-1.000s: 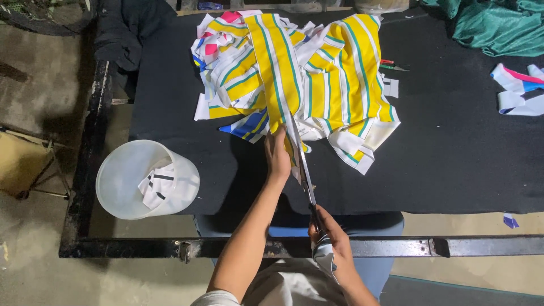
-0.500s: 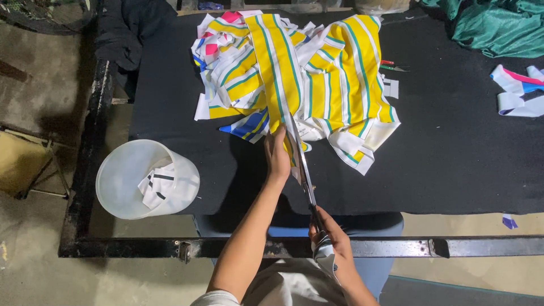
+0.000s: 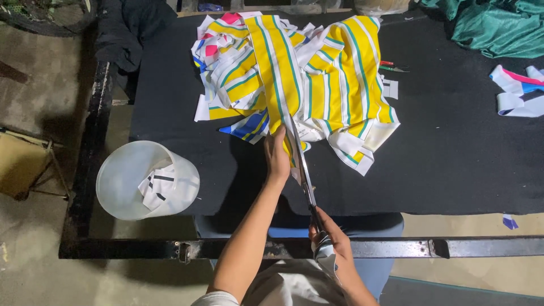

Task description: The person is using scissors to cut various fabric scraps into smaller strips on a black work surface.

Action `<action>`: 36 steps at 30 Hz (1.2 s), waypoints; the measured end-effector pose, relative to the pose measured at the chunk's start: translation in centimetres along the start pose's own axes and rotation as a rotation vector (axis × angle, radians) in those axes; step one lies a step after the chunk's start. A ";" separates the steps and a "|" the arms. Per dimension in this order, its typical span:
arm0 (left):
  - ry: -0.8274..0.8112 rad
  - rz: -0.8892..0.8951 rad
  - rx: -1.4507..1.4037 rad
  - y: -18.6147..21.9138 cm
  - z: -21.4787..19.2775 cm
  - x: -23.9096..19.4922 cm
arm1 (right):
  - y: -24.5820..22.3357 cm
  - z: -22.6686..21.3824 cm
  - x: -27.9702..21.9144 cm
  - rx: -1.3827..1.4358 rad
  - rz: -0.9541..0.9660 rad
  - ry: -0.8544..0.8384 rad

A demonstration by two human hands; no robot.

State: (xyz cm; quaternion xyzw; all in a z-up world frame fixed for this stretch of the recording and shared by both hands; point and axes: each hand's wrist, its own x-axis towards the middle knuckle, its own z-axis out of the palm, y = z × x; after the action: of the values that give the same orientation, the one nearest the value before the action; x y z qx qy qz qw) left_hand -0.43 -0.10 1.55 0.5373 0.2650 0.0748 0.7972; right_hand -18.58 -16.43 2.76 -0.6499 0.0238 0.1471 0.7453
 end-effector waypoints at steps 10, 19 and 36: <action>-0.003 -0.019 -0.020 -0.8 -0.1 0.4 | 1.5 -0.9 0.1 0.066 0.020 -0.040; -0.075 0.026 -0.121 0.9 -0.3 0.9 | 2.8 -7.9 -0.3 -0.309 0.177 -0.022; -0.073 -0.123 -0.405 0.5 -1.2 4.3 | -3.7 -10.6 4.3 -0.278 -0.024 0.276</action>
State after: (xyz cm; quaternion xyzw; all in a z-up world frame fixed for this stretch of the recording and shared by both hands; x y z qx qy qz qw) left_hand 2.69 2.83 0.23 0.3511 0.2477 0.0583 0.9011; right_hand -11.86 -26.37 3.74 -0.7607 0.0977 0.0497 0.6397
